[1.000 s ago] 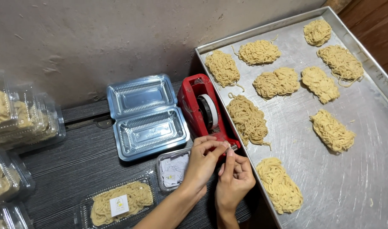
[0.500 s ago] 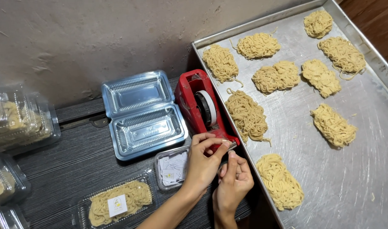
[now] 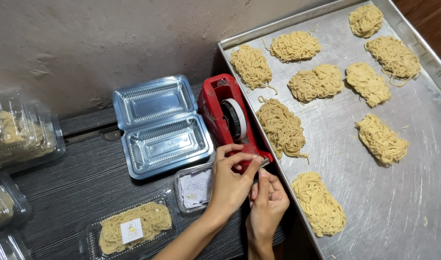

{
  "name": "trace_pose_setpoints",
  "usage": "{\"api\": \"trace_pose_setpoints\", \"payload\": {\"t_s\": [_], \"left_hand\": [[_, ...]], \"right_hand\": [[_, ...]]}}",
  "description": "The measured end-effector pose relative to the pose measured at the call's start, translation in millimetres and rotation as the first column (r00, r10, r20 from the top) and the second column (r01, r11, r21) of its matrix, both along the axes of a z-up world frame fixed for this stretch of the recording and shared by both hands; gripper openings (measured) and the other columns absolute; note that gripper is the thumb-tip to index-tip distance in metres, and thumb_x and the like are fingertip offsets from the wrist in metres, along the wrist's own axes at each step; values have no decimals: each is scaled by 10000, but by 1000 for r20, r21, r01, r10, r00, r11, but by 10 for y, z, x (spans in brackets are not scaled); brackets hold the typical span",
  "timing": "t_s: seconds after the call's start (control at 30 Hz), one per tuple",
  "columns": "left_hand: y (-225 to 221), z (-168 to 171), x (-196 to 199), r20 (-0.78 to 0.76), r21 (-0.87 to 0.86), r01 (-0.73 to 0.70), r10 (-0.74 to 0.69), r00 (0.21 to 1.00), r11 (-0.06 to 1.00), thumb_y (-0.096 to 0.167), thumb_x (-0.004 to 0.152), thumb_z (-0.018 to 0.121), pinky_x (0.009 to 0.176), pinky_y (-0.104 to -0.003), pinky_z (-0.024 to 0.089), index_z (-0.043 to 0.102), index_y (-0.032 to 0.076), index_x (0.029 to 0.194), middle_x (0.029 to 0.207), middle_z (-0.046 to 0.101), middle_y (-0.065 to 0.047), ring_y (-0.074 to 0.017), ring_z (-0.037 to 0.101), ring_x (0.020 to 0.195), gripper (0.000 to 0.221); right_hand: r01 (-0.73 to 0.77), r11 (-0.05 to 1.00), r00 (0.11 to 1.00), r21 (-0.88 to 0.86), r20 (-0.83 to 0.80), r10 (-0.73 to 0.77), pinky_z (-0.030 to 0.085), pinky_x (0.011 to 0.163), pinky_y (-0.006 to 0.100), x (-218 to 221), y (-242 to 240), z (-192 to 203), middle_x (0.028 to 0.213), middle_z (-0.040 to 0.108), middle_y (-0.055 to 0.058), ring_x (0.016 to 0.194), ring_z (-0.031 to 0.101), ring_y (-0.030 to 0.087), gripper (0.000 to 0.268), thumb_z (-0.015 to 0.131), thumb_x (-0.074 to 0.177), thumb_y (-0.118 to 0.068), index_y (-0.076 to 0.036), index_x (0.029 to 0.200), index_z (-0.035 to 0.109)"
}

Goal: The person packs dried noodles into clear plastic containers, places a label on top, and seals them with tape. They repeat this process for multiple containers, stacking the finished packages on the left side of the workspace.

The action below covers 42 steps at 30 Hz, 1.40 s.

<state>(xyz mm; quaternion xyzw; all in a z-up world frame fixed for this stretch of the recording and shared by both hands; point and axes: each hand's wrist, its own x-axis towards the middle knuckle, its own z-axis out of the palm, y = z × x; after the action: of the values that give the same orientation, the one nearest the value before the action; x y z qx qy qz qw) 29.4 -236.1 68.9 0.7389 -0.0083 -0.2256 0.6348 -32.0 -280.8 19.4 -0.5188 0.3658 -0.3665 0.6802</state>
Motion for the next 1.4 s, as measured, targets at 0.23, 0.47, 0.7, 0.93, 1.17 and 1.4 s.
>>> {"api": "trace_pose_setpoints", "payload": {"t_s": [0.23,0.47,0.7,0.93,1.17,1.4], "left_hand": [[14,22,42,-14,87,45,-43,999,995,316,704,660,608,-204,443,714,183,782,1088,527,106,-45,515,700,163],[1,-45,43,47,28,39,-40,998,999,278,695,657,608,-192,428,716,187,731,989,583,82,-39,527,725,114],[22,-71,28,176,-46,67,-58,983,997,231,712,634,623,-208,443,717,172,723,777,726,71,-14,471,469,102],[36,-45,31,145,6,96,-96,985,995,268,720,620,572,-221,412,722,190,760,803,719,92,-30,420,480,134],[63,-15,30,136,14,135,-136,981,991,300,739,624,337,-200,232,712,156,783,671,683,54,-11,307,338,174],[65,-31,15,146,44,75,-80,986,996,350,730,641,467,-210,389,708,169,796,986,559,45,-31,400,425,204]], "right_hand": [[-42,984,999,-175,9,45,418,416,190,5,-88,-218,633,586,77,494,518,90,161,524,876,-156,-14,803,518],[-38,957,997,-289,-70,18,497,565,200,33,-66,-266,674,642,133,592,613,136,159,478,891,-144,12,898,503],[67,945,997,-319,-8,-74,497,497,210,115,29,-296,665,653,187,540,631,175,148,468,894,-162,-16,883,456],[115,929,992,-352,-3,-124,454,431,193,153,71,-271,684,653,194,510,607,157,180,475,890,-204,-27,861,456],[148,893,988,-425,15,-156,517,496,235,171,60,-338,706,646,237,571,650,223,178,476,888,-186,-10,876,449],[32,966,989,-256,145,6,361,383,188,-15,137,-102,504,496,49,370,417,95,185,451,910,-160,8,965,506]]}}
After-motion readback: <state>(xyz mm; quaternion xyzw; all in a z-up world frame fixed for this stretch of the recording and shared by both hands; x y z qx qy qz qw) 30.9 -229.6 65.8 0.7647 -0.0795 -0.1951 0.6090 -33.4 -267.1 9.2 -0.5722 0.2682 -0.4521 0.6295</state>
